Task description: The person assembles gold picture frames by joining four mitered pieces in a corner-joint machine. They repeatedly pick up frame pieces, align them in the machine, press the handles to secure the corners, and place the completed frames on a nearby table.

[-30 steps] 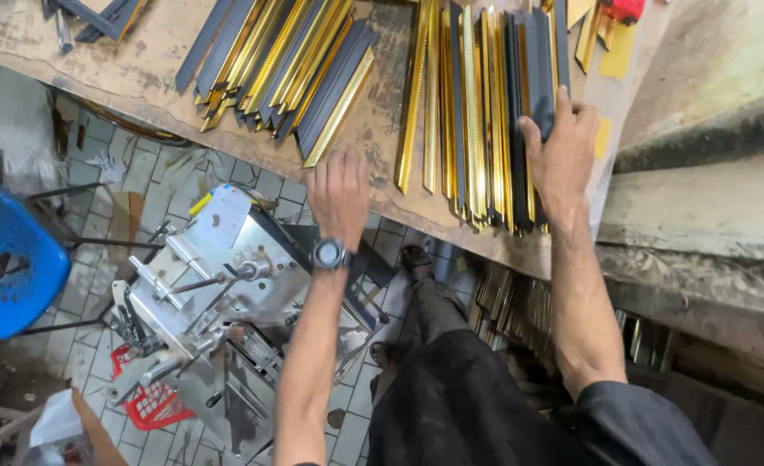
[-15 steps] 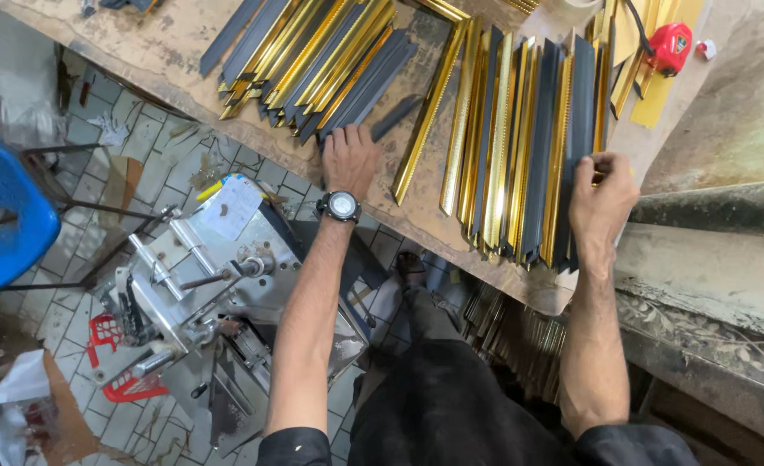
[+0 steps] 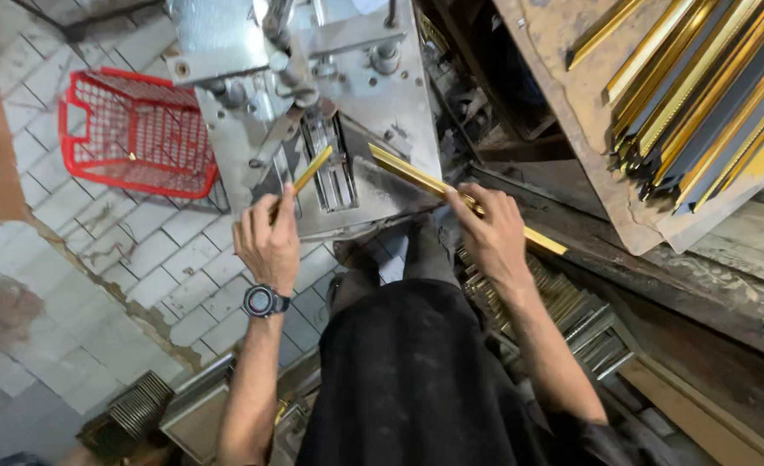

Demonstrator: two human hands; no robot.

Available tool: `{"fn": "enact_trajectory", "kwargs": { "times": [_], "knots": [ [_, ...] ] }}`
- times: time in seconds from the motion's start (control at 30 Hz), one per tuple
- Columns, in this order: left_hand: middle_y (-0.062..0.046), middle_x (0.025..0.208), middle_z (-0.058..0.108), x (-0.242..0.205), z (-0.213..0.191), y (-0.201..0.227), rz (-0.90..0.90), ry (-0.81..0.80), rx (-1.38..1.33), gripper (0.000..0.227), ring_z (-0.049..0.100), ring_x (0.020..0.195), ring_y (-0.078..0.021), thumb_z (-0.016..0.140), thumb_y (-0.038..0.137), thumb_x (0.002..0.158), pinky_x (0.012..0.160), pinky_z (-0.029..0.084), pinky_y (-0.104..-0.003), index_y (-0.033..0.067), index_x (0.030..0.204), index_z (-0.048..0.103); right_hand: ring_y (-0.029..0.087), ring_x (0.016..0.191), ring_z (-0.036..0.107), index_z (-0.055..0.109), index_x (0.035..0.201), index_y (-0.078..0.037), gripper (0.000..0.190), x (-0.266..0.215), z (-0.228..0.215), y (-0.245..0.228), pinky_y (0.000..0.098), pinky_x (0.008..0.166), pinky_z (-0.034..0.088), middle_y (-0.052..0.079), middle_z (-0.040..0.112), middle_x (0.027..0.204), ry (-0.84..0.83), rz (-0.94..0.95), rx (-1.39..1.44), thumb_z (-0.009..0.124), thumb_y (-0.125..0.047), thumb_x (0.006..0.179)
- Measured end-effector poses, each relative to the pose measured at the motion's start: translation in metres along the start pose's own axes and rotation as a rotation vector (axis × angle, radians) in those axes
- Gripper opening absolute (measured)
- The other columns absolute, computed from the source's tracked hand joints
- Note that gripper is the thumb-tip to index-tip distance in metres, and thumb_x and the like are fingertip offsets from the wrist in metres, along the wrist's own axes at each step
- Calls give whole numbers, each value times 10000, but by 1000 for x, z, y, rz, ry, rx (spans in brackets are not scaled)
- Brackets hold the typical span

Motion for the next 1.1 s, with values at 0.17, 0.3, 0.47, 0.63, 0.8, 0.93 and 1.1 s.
{"fn": "enact_trajectory", "kwargs": {
  "times": [0.17,0.3,0.47,0.63,0.8,0.93,1.1],
  "knots": [
    [1,1228,589,-3,26,-32,-117,11,59,281,467,1148,-334,791,289,957,928,381,-511,288,1238,788,218,1046,540,698,1431,-238,494,23,77,-32,379,882,411,34,619,1180,-64,23,-245,738,-141,949],
    [-35,1237,577,31,59,-47,-167,55,-110,248,472,1180,-330,802,318,958,960,386,-510,293,1202,764,264,1086,502,678,1368,-271,380,36,106,-17,446,927,377,48,601,1186,67,-21,-268,764,-308,1000],
    [11,1111,576,49,60,-49,-109,-20,-136,321,492,1113,-270,816,312,974,925,396,-471,257,1286,760,267,1123,501,687,1365,-328,364,82,155,-12,428,933,397,73,597,1248,65,2,-198,776,-311,1013],
    [39,1021,553,49,67,-49,-120,-25,-102,342,501,1028,-234,829,341,966,850,390,-439,302,1293,736,245,1069,483,659,1477,-320,420,88,173,-10,408,893,420,52,579,1194,13,-33,-322,740,-279,1066],
    [24,980,519,55,62,-46,-118,-39,-102,337,459,930,-230,819,337,977,833,385,-425,308,1299,724,243,1008,448,643,1478,-312,384,91,158,-15,422,854,395,32,556,1125,-10,-34,-324,750,-324,1110],
    [24,934,499,52,68,-50,-108,-37,-118,326,443,893,-220,821,334,981,793,367,-413,306,1295,740,234,994,428,627,1500,-326,424,96,156,-19,431,854,368,34,540,1121,-20,-48,-339,726,-296,1089],
    [24,936,518,46,70,-46,-114,-8,-122,299,462,903,-221,799,355,989,795,370,-408,301,1279,746,218,975,426,699,1436,-310,390,93,150,-20,404,843,349,9,530,1087,50,-63,-285,746,-278,1050]
  ]
}}
Point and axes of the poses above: each hand's wrist, its own x-axis towards the middle knuckle, its own z-axis out of the palm, y = z × x, the point moved 1 cm from there along x, towards the middle knuckle
